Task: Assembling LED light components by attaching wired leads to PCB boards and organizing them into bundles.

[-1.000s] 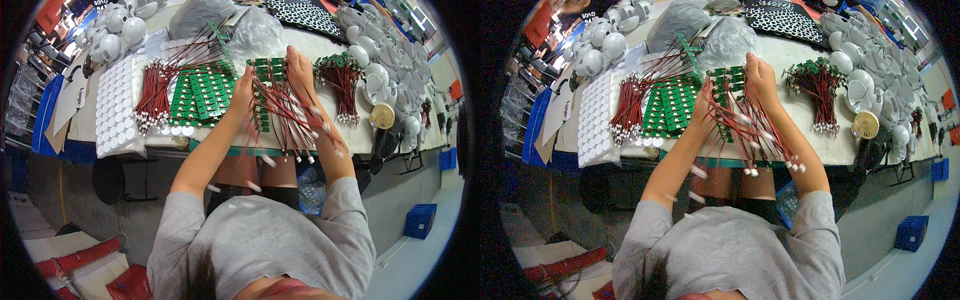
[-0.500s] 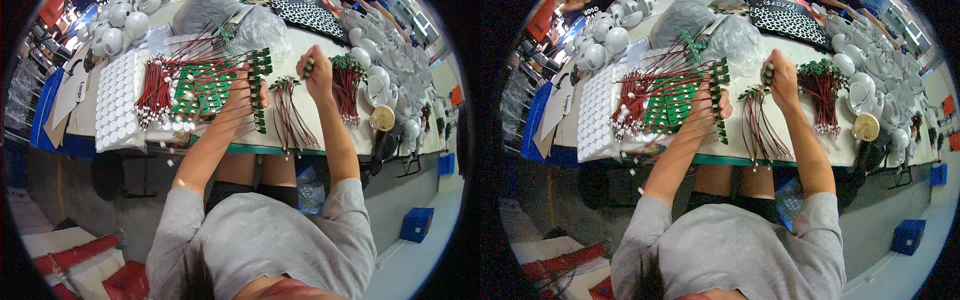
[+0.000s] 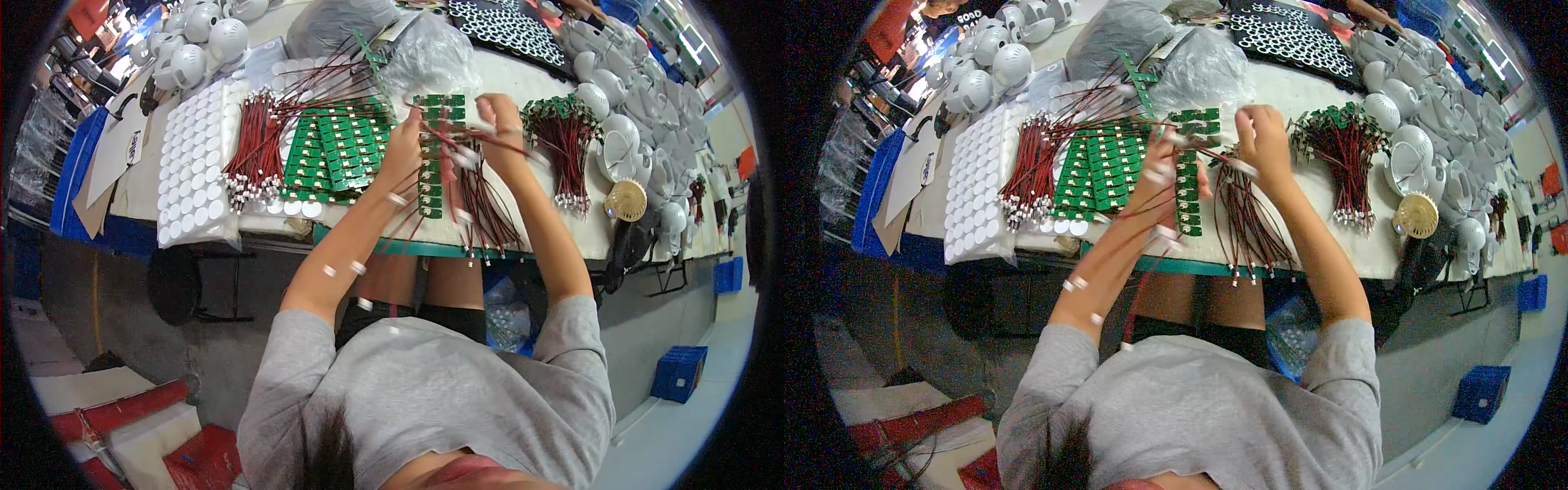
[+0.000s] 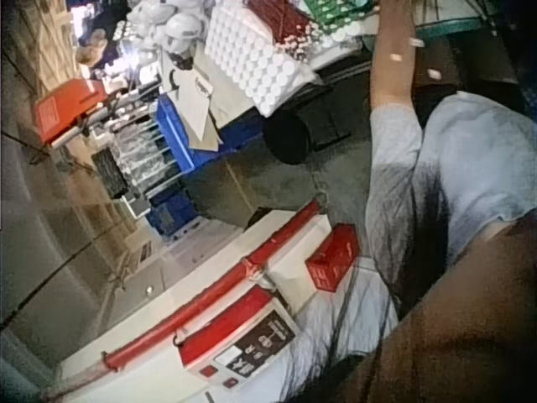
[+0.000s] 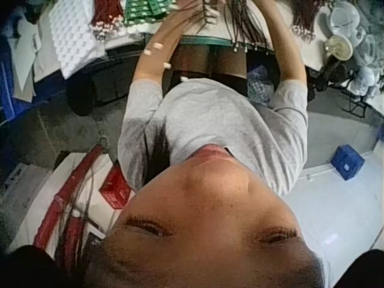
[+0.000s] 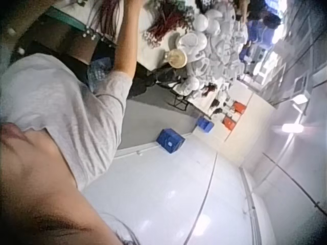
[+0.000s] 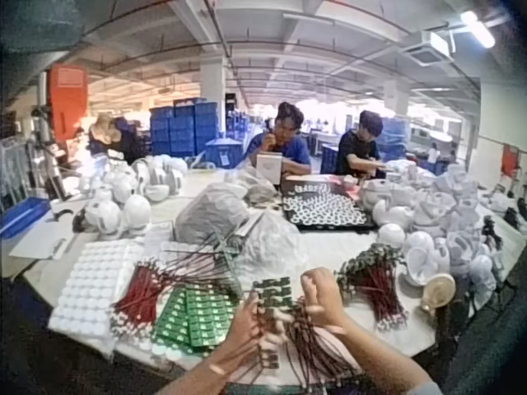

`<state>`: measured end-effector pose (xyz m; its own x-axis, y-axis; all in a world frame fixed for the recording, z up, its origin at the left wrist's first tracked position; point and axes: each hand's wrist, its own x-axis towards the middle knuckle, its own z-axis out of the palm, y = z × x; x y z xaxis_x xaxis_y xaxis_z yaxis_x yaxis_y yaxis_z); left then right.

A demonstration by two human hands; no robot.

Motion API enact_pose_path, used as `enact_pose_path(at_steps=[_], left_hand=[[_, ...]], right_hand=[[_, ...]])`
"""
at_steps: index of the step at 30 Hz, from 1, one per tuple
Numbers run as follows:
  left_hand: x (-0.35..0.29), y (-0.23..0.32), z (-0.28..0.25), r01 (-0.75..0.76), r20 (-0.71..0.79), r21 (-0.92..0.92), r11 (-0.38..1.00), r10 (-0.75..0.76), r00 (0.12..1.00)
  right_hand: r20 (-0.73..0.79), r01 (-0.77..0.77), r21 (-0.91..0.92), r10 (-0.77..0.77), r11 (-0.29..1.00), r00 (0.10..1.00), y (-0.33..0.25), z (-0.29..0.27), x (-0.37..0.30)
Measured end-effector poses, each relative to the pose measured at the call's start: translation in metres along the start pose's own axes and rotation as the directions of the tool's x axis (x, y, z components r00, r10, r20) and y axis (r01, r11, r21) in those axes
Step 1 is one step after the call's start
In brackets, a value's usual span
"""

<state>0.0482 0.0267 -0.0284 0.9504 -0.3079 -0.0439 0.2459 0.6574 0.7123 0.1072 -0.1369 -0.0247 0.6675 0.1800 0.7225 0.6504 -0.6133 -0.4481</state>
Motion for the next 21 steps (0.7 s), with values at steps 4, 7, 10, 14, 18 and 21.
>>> enact_pose_path(at_steps=[4, 7, 10, 14, 18, 21], left_hand=[[0.018, -0.021, -0.007, -0.371, -0.012, 0.523, 0.767, 0.442, 0.897], [0.008, -0.011, -0.006, -0.188, 0.007, 0.208, 0.96, 0.19, 0.982], [0.006, 0.003, -0.009, 0.222, 0.152, -0.131, 0.966, -0.202, 0.968], [0.009, -0.018, -0.018, -0.004, 0.313, -0.229, 0.973, 0.078, 0.947], [0.024, -0.021, -0.037, 0.096, 0.4, -0.33, 0.939, 0.047, 0.915], [0.016, -0.016, -0.023, -0.036, 0.191, 0.138, 0.99, 0.009, 0.982]], right_hand=[[0.261, -0.541, 0.317, 0.477, 0.779, 0.839, -0.033, 0.012, 0.005], [0.21, -0.422, 0.277, 0.374, 0.863, 0.903, -0.031, 0.027, 0.01], [0.106, -0.365, 0.503, 0.363, 0.784, 0.926, -0.036, 0.034, 0.001], [0.139, -0.361, 0.52, 0.34, 0.775, 0.93, -0.058, 0.022, 0.009], [0.217, -0.419, 0.729, 0.398, 0.541, 0.891, -0.037, -0.001, 0.02], [0.12, -0.362, 0.717, 0.406, 0.596, 0.906, -0.019, -0.03, 0.015]])
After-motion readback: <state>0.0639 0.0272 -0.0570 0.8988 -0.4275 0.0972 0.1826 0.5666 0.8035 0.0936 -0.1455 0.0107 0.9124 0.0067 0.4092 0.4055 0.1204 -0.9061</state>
